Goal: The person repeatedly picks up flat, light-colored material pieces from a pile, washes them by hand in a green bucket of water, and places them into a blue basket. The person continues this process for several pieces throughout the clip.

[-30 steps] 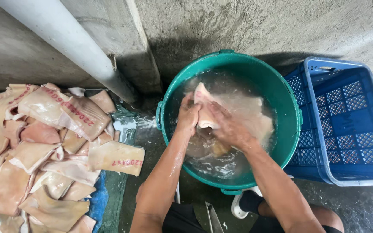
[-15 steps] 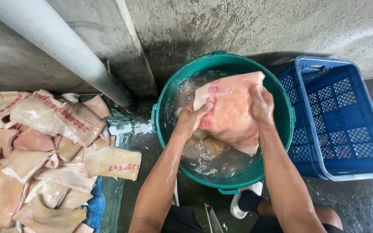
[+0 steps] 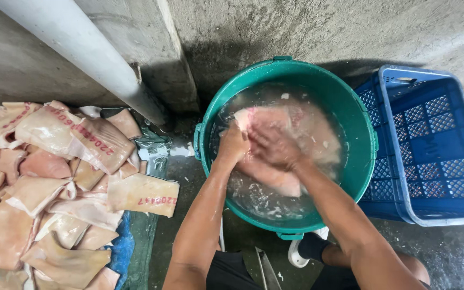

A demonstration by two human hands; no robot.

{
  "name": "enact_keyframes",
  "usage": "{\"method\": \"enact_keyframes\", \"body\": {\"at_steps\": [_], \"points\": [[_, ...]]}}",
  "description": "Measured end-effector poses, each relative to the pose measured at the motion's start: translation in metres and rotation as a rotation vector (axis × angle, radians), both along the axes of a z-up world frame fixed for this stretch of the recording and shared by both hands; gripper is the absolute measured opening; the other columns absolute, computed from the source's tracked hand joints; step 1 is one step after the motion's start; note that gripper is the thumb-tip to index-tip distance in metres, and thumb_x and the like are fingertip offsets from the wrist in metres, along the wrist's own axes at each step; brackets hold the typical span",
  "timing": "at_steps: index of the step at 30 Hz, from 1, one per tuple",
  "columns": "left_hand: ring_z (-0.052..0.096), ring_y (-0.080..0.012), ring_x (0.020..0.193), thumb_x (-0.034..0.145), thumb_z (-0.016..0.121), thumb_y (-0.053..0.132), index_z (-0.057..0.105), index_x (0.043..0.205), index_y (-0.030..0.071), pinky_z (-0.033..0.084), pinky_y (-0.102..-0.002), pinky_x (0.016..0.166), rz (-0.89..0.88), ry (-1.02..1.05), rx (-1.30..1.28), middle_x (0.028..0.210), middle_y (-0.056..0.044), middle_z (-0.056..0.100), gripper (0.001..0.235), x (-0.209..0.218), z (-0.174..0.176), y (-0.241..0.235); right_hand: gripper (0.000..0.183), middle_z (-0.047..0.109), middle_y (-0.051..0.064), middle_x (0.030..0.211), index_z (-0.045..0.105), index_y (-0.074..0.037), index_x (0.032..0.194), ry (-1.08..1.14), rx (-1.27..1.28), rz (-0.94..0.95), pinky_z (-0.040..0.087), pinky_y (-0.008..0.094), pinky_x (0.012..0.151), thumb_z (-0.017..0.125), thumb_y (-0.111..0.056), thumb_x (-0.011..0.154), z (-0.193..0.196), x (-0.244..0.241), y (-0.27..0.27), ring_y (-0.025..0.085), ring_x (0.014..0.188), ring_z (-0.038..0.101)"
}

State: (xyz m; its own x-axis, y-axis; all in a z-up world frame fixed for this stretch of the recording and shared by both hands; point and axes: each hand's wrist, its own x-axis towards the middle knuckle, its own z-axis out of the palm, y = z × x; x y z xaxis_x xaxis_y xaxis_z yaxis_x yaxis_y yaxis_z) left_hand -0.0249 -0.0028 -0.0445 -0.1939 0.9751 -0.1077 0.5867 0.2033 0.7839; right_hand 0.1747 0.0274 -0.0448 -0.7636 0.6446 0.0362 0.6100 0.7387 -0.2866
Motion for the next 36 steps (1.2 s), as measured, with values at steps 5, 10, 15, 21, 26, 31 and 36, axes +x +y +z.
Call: {"method": "enact_keyframes", "body": {"at_steps": [5,10,15,21,26,31,36], "points": [[0.063,-0.0435,0.118,0.093,0.068,0.029,0.061,0.119,-0.009,0.049,-0.047,0.103,-0.255,0.062,-0.211,0.118,-0.033,0.065,0.047,-0.009,0.003,0.002,0.050,0.043,0.014,0.167,0.058,-0.008,0.146,-0.333,0.386,-0.339,0.028,0.052,0.129,0.054,-0.044,0.110,-0.005,0.011,0.016,0.042,0.153,0.033],[0.067,-0.0369,0.111,0.089,0.057,0.007,0.058,0.126,-0.004,0.051,-0.042,0.097,0.030,-0.341,0.046,0.121,-0.026,0.067,0.039,0.001,0.003,-0.002,0.084,0.031,0.033,0.156,0.043,-0.001,0.151,0.114,-0.057,-0.128,0.014,0.060,0.117,0.053,-0.064,0.096,-0.003,-0.019,-0.018,0.049,0.146,0.022],[0.071,-0.0327,0.107,0.089,0.056,0.007,0.054,0.128,-0.004,0.055,-0.039,0.094,0.155,-0.598,0.184,0.118,-0.024,0.070,0.041,-0.001,0.025,-0.003,0.064,0.034,0.013,0.159,0.033,-0.023,0.152,0.012,-0.689,-0.336,0.032,0.047,0.123,0.051,-0.051,0.097,-0.004,0.023,0.025,0.033,0.144,0.035],[0.064,-0.0473,0.112,0.097,0.060,0.017,0.015,0.157,-0.002,0.049,-0.050,0.100,-0.067,-0.034,-0.331,0.120,-0.035,0.065,0.077,-0.009,0.052,-0.007,0.052,0.034,0.020,0.160,0.041,-0.014,0.156,-0.003,-0.309,-0.659,0.022,0.057,0.117,0.040,-0.044,0.113,-0.001,0.012,0.006,0.044,0.144,0.028],[0.061,-0.0482,0.119,0.084,0.066,0.005,0.014,0.156,0.000,0.048,-0.049,0.104,-0.098,-0.116,-0.172,0.127,-0.036,0.061,0.089,-0.006,0.043,-0.013,0.061,0.033,0.018,0.163,0.038,-0.012,0.158,0.027,-0.224,-0.179,0.017,0.055,0.119,0.037,-0.048,0.109,0.006,-0.023,-0.012,0.040,0.150,0.024],[0.056,-0.0419,0.132,0.084,0.066,0.003,0.014,0.160,0.005,0.043,-0.041,0.111,-0.152,-0.250,0.018,0.147,-0.035,0.050,0.092,-0.005,0.034,-0.011,0.071,0.028,0.021,0.166,0.032,-0.010,0.160,-0.098,-0.260,-0.524,0.015,0.055,0.121,0.042,-0.055,0.106,-0.002,0.013,0.029,0.042,0.153,0.019],[0.051,-0.0396,0.138,0.089,0.059,0.005,-0.014,0.161,-0.003,0.038,-0.037,0.118,-0.313,-0.129,-0.377,0.149,-0.038,0.042,0.103,0.003,0.032,-0.015,0.083,0.023,0.023,0.168,0.027,-0.009,0.163,-0.169,-0.341,-0.683,0.013,0.055,0.123,0.048,-0.062,0.103,-0.010,0.011,0.021,0.044,0.156,0.013]]}}
